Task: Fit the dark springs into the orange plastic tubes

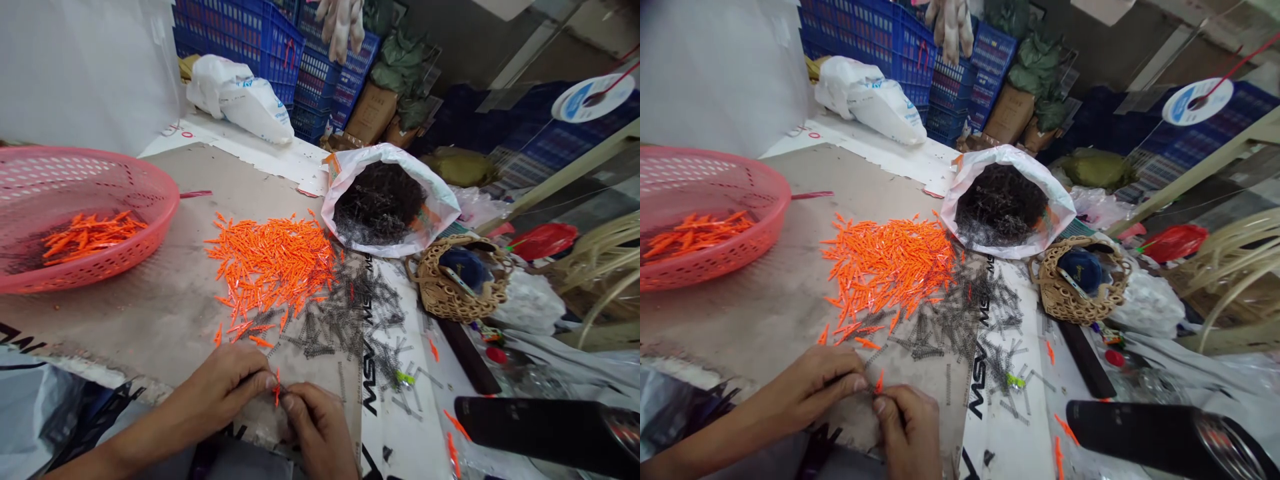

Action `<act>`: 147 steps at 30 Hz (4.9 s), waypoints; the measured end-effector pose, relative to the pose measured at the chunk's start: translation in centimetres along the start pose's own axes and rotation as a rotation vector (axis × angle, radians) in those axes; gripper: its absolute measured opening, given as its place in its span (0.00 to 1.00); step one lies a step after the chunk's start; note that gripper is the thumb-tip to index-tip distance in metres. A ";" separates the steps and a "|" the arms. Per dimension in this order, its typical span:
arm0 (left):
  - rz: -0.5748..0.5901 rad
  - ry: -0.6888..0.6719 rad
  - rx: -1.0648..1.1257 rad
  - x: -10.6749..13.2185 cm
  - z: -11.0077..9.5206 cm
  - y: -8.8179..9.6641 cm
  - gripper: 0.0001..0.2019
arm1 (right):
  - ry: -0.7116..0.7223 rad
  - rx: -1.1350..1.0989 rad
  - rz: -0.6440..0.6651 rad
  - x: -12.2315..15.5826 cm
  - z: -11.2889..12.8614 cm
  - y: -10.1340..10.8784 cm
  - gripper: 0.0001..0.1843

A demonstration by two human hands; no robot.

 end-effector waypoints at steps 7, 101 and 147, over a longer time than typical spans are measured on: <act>0.285 0.779 0.667 2.2 3.7 -4.0 0.26 | 0.709 0.356 -0.471 2.0 4.6 1.7 0.14; 0.112 -0.102 0.039 1.2 0.5 -1.3 0.05 | -0.347 -0.371 -0.253 2.1 -2.2 -1.7 0.18; -0.213 -0.014 0.180 1.6 0.6 0.3 0.12 | 0.284 0.137 -0.379 2.1 2.5 -1.7 0.11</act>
Point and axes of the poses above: each hand's wrist, its own x-axis away from the middle knuckle, its own y-axis out of the back of the hand, z = x × y, the point moved 7 cm from there along -x, towards the middle knuckle, and after that the axes turned 11 degrees about -z, right-handed, at the moved point
